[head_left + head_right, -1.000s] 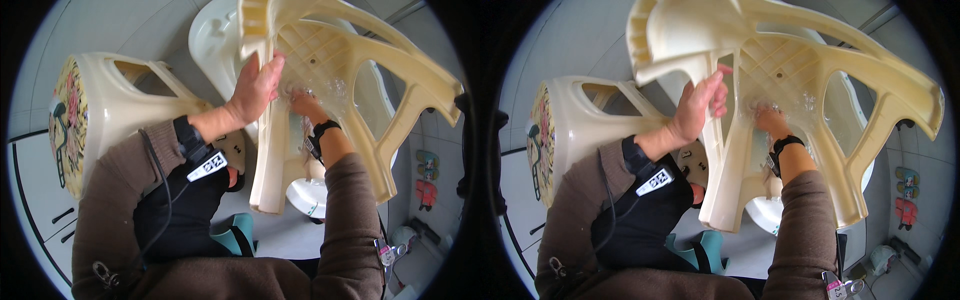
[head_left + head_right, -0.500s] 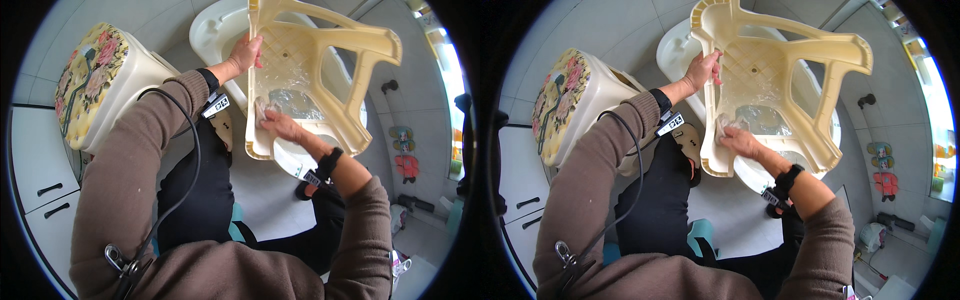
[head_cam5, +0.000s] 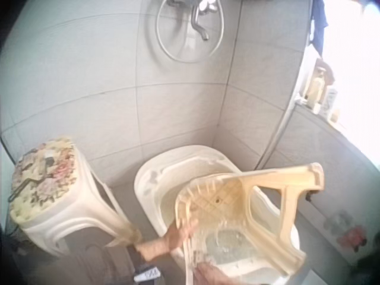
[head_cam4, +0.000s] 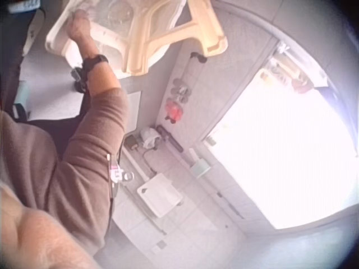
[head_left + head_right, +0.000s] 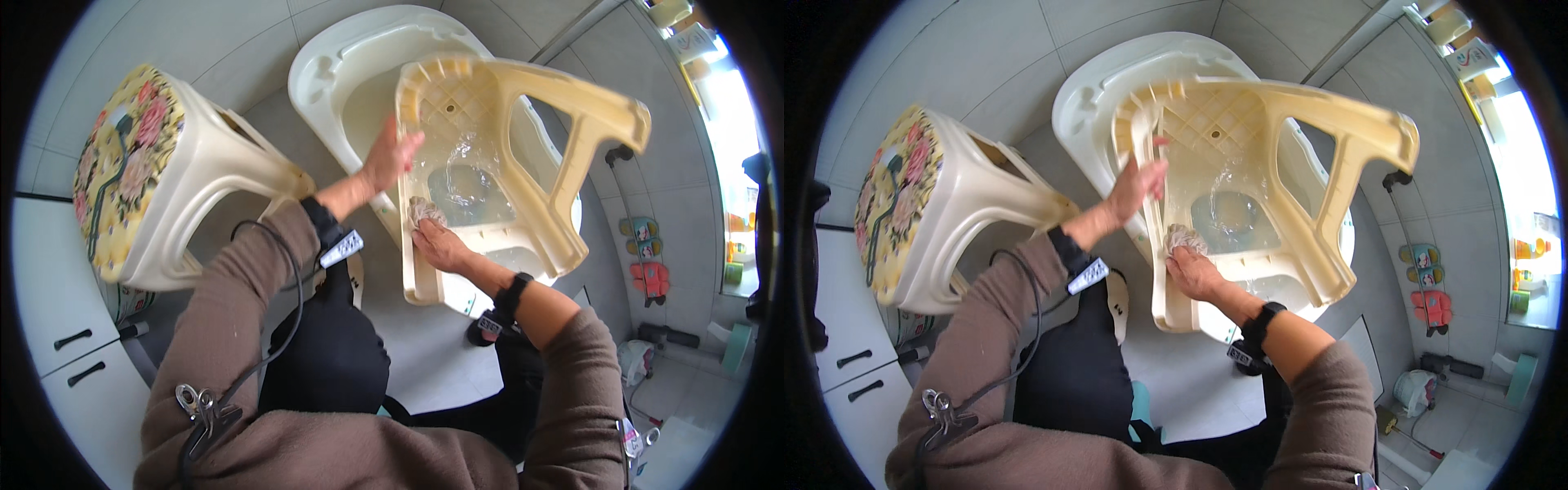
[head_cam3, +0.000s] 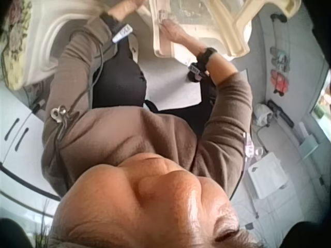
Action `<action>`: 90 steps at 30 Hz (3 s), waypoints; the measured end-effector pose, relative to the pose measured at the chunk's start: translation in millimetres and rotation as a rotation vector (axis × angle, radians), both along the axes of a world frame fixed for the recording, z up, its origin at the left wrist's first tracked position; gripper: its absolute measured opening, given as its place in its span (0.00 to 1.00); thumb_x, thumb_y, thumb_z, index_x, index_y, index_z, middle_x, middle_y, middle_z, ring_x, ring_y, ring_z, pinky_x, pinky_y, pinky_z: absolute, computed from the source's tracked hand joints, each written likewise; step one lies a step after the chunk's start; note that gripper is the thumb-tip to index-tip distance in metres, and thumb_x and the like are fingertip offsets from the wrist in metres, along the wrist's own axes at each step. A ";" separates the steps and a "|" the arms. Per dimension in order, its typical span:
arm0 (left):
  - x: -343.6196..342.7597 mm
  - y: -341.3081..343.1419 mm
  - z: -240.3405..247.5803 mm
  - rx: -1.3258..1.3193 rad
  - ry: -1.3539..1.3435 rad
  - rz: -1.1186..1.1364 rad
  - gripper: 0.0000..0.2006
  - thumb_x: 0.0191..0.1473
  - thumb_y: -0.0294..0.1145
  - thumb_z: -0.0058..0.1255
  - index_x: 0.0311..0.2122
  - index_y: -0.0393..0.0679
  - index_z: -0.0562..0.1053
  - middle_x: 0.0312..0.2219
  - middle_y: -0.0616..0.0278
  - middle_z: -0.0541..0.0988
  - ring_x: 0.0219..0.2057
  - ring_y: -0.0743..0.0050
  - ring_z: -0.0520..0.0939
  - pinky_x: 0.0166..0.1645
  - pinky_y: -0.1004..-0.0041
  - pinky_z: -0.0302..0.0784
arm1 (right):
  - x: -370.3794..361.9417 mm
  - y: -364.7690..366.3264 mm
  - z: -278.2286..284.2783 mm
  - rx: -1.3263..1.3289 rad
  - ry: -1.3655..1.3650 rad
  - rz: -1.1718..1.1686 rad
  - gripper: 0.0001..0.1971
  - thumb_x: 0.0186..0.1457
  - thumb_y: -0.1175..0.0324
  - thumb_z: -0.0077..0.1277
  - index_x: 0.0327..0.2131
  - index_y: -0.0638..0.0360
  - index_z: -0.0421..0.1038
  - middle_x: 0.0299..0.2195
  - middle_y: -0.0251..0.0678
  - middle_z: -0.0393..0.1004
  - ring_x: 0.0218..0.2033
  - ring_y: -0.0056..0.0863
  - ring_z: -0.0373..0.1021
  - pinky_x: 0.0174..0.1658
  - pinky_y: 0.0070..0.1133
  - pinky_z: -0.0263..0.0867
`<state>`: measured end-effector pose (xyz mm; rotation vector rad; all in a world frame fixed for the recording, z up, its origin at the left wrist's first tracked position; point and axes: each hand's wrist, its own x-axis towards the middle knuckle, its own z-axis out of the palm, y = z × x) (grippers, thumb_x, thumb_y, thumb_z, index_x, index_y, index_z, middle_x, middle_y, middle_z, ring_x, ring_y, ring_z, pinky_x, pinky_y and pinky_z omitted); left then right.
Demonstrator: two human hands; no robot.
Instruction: The person washes a beige plastic stool with a floral pattern by scrubbing it with a cloth in a basin of water, then rinses and dries it with a blue towel. The stool is turned over to clean all sides and legs before being wiped dry.
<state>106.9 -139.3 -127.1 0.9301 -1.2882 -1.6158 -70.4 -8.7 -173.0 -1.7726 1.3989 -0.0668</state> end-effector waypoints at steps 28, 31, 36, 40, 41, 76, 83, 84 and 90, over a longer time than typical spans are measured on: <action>17.7 12.5 14.4 0.113 0.068 -0.159 0.39 0.48 0.37 0.60 0.62 0.38 0.54 0.41 0.60 0.70 0.42 0.70 0.73 0.50 0.69 0.72 | -20.8 -93.8 -83.2 0.040 -0.232 -0.352 0.17 0.61 0.56 0.45 0.37 0.63 0.72 0.35 0.53 0.75 0.38 0.53 0.72 0.42 0.37 0.66; 23.8 12.6 4.1 0.034 0.064 -0.120 0.35 0.52 0.35 0.51 0.62 0.36 0.53 0.32 0.64 0.70 0.34 0.75 0.74 0.45 0.68 0.78 | -26.3 -49.4 -28.2 0.103 -0.071 -0.136 0.17 0.62 0.56 0.45 0.35 0.63 0.72 0.33 0.51 0.73 0.39 0.52 0.71 0.43 0.37 0.67; 38.7 14.4 -28.1 -0.033 0.013 -0.065 0.31 0.55 0.31 0.37 0.64 0.37 0.49 0.32 0.58 0.76 0.36 0.70 0.78 0.48 0.66 0.78 | -31.4 34.9 36.5 -0.311 -0.048 0.205 0.11 0.62 0.62 0.47 0.33 0.60 0.71 0.40 0.49 0.70 0.47 0.49 0.67 0.51 0.41 0.63; 49.5 21.7 -59.6 -0.030 -0.237 -0.058 0.28 0.59 0.30 0.30 0.65 0.40 0.51 0.40 0.46 0.82 0.44 0.63 0.81 0.53 0.68 0.76 | -24.8 37.3 10.3 -0.228 -0.051 0.106 0.08 0.58 0.67 0.46 0.34 0.63 0.69 0.39 0.53 0.68 0.47 0.51 0.65 0.54 0.43 0.60; 50.4 24.8 -66.0 -0.023 -0.247 -0.075 0.27 0.59 0.30 0.30 0.65 0.41 0.51 0.40 0.45 0.81 0.45 0.62 0.81 0.53 0.68 0.75 | -20.6 28.5 -4.8 -0.262 0.091 0.229 0.07 0.55 0.70 0.44 0.33 0.64 0.69 0.37 0.54 0.67 0.44 0.52 0.65 0.53 0.43 0.61; 38.8 37.2 -49.2 0.340 -0.306 -0.209 0.31 0.67 0.63 0.23 0.55 0.49 0.69 0.46 0.59 0.75 0.42 0.73 0.79 0.40 0.73 0.81 | 45.9 1.2 14.7 -0.295 -0.310 -0.433 0.12 0.60 0.61 0.51 0.40 0.61 0.70 0.36 0.50 0.65 0.41 0.48 0.62 0.46 0.37 0.61; 31.4 38.2 -68.5 -0.137 -0.331 -0.006 0.20 0.68 0.44 0.36 0.44 0.39 0.76 0.38 0.54 0.81 0.37 0.65 0.82 0.43 0.67 0.77 | 39.7 -16.0 -7.8 -0.323 -0.122 -0.334 0.12 0.59 0.61 0.51 0.36 0.61 0.69 0.35 0.55 0.65 0.38 0.56 0.63 0.43 0.42 0.62; 30.4 38.1 -71.7 -0.162 -0.296 0.026 0.19 0.67 0.42 0.37 0.42 0.40 0.77 0.38 0.53 0.81 0.38 0.64 0.82 0.44 0.67 0.76 | 32.6 -8.3 -4.1 -0.292 -0.098 -0.305 0.12 0.59 0.61 0.51 0.37 0.60 0.69 0.36 0.56 0.65 0.38 0.57 0.64 0.43 0.43 0.63; 30.8 42.5 -73.7 -0.141 -0.340 0.003 0.16 0.66 0.37 0.39 0.40 0.41 0.78 0.34 0.53 0.82 0.38 0.61 0.82 0.46 0.66 0.75 | -2.1 28.6 27.6 -0.012 0.056 -0.065 0.10 0.59 0.62 0.50 0.40 0.56 0.70 0.41 0.55 0.66 0.41 0.57 0.68 0.45 0.42 0.67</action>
